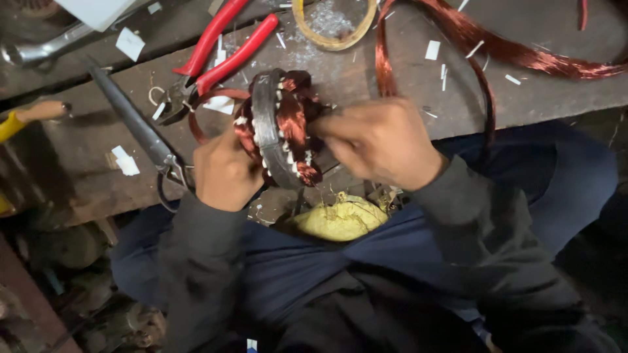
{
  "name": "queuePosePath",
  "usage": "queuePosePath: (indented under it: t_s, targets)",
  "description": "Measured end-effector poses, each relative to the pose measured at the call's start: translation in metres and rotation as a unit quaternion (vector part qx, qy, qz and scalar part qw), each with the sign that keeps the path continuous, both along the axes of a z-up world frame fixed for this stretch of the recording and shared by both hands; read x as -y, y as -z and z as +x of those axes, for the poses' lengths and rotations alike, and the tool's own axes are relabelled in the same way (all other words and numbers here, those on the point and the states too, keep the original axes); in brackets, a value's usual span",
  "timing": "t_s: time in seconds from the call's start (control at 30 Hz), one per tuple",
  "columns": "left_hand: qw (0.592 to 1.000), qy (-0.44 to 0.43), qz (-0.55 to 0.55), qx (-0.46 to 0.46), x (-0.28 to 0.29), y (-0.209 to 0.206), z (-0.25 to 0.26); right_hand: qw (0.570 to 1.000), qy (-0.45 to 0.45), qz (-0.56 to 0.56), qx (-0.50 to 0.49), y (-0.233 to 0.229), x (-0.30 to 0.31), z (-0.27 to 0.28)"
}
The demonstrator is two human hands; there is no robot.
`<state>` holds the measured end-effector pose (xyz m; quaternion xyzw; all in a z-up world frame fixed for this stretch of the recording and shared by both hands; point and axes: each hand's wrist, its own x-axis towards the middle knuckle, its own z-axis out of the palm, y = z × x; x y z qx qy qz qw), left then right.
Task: The person winds copper wire around the slots of a motor stator by hand. They insert small white spacers between the wire layers to separate them while continuing to wrap the coil.
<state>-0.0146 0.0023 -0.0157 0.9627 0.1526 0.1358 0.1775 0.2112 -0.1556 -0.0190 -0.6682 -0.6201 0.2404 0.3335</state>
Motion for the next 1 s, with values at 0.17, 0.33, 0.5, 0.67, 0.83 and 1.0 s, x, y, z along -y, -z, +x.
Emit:
queuePosePath:
  t_s: [0.17,0.33,0.5,0.67,0.83,1.0]
  targets:
    - [0.999,0.015,0.042,-0.022,-0.001,0.001,-0.004,0.984,-0.048,0.116,0.126,0.028,-0.017,-0.019]
    - [0.984,0.104,0.141,0.032,-0.021,-0.005,-0.022,0.974,-0.082,0.039,0.205,0.065,-0.02,-0.01]
    - [0.976,0.131,0.175,0.0,-0.039,-0.018,-0.041,0.977,-0.091,0.084,0.173,0.074,-0.022,-0.012]
    - [0.944,0.235,0.232,-0.014,-0.066,-0.043,-0.047,0.973,-0.076,0.069,0.205,0.073,-0.025,-0.008]
    - [0.973,0.009,-0.225,0.054,-0.055,-0.032,-0.051,0.972,-0.075,-0.009,0.222,0.072,-0.027,-0.009]
    - [0.446,-0.133,-0.767,0.441,0.011,0.002,-0.033,0.976,-0.068,0.04,0.202,0.071,-0.025,-0.009]
